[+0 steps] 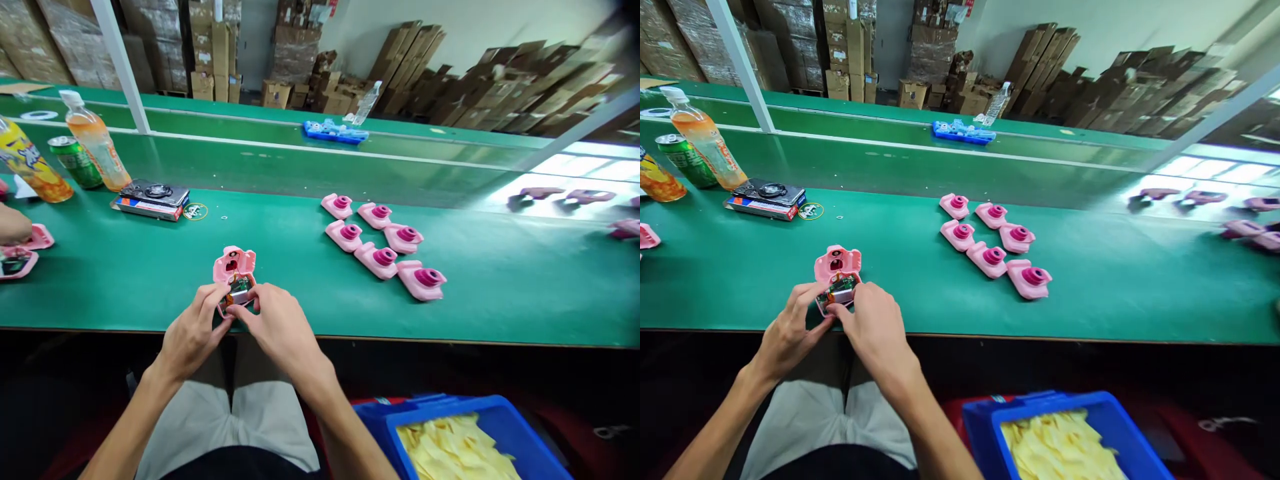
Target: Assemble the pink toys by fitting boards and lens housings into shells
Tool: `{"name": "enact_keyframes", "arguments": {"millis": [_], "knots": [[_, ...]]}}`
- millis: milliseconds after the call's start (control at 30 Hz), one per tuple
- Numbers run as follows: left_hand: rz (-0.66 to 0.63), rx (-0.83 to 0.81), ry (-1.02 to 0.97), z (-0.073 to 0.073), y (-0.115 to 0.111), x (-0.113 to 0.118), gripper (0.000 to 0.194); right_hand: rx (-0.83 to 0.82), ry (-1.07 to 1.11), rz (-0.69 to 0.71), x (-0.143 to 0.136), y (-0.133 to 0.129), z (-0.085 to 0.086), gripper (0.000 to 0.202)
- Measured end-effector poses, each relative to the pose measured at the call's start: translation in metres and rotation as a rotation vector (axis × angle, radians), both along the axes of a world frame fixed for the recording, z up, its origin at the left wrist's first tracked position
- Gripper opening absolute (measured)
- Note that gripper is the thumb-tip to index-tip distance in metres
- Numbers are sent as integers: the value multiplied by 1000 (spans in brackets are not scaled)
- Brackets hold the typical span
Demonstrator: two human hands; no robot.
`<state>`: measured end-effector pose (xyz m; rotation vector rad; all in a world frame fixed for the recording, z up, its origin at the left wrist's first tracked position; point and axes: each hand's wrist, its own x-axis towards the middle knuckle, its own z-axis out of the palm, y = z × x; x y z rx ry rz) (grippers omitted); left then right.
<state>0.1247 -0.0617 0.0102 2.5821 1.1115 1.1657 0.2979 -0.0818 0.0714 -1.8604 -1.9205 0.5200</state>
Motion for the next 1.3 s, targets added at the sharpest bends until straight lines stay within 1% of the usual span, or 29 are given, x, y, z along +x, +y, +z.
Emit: {"name": "enact_keyframes", "arguments": {"millis": [100,167,233,333,567,767,867,933,1000,1100,1233,1300], "knots": [[20,84,45,2,-1,2,54,56,185,-120,-3,-5,-18,16],[25,96,73,4,-1,2,54,57,315,-141,-3,-6,-27,16],[28,103,107,5,-1,1,54,26,403,-136,0,-5,-31,18],[41,106,141,5,-2,1,55,-17,424,-140,2,-2,-30,19],[64,139,180,2,-4,0,65,-71,453,-151,2,-5,-25,19],[80,184,212,5,-5,-1,62,-85,519,-136,5,-6,-24,18],[52,229,165,3,-3,0,73,-66,542,-161,2,-8,-27,14],[6,281,82,1,-1,1,84,-23,533,-203,-3,-10,-29,8],[-44,314,5,-2,1,2,88,20,513,-248,-6,-11,-30,8],[-78,309,-37,-6,2,2,82,4,511,-265,-7,-11,-30,12],[-84,271,-53,-7,1,1,58,-62,532,-231,-1,-9,-30,12],[-85,258,-59,-7,1,1,50,-68,537,-236,0,-8,-31,12]]}}
